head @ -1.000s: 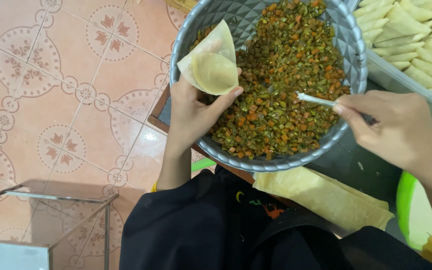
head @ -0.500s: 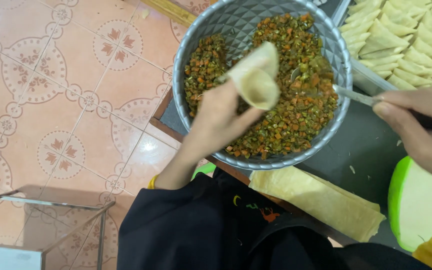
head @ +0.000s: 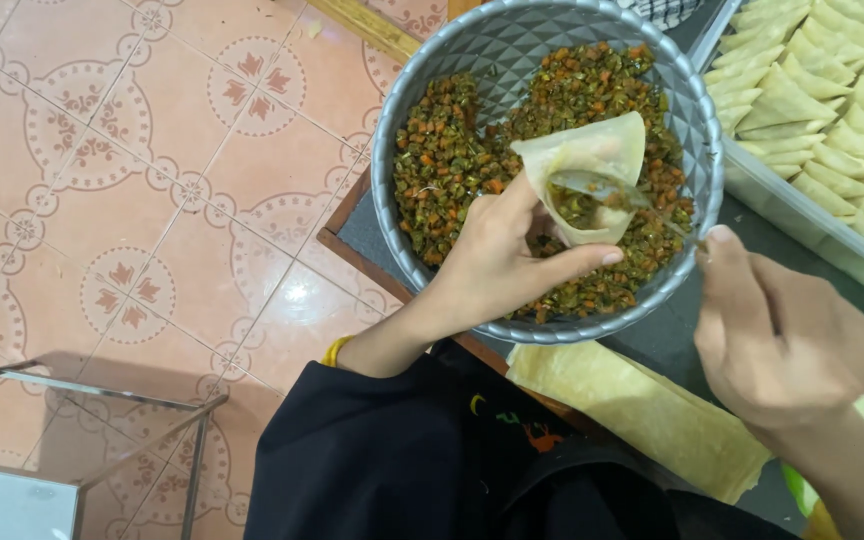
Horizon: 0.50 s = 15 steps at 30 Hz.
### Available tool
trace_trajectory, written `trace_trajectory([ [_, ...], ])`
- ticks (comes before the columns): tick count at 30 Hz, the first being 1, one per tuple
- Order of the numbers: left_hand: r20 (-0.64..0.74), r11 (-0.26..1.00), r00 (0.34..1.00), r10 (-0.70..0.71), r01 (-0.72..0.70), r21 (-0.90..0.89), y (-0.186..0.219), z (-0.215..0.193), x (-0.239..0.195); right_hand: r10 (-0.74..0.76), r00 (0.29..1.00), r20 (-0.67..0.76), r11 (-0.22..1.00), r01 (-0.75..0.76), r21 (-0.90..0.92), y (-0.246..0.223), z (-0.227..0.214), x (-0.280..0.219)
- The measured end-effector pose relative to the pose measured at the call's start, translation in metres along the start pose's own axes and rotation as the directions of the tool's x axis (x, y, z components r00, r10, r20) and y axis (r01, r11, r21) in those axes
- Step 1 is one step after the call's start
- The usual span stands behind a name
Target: Prepare samosas by filling triangular pastry sheets with a vegetable mixture and folding them.
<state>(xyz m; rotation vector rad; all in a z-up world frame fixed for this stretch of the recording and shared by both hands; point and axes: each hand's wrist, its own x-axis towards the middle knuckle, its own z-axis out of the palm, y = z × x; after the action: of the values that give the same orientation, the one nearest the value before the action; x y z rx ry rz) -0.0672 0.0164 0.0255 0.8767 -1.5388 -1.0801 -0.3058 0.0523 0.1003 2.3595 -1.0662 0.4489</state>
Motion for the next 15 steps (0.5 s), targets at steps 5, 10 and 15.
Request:
trace_trajectory([
  [5,-0.106,0.995,0.994,0.001,-0.013,-0.104,-0.012,0.006,-0.001,-0.046,0.999,-0.017,0.999,0.046,-0.026,-0.007,0.009,-0.001],
  [10,-0.287,0.975,0.958,0.0,-0.063,-0.212,-0.023,-0.001,-0.002,0.049,0.997,0.067,0.999,-0.048,-0.023,-0.002,0.011,0.003],
  [15,-0.283,0.987,0.959,0.008,-0.053,-0.153,-0.011,-0.006,-0.01,0.119,0.974,0.191,0.973,-0.153,0.174,-0.008,0.023,0.029],
])
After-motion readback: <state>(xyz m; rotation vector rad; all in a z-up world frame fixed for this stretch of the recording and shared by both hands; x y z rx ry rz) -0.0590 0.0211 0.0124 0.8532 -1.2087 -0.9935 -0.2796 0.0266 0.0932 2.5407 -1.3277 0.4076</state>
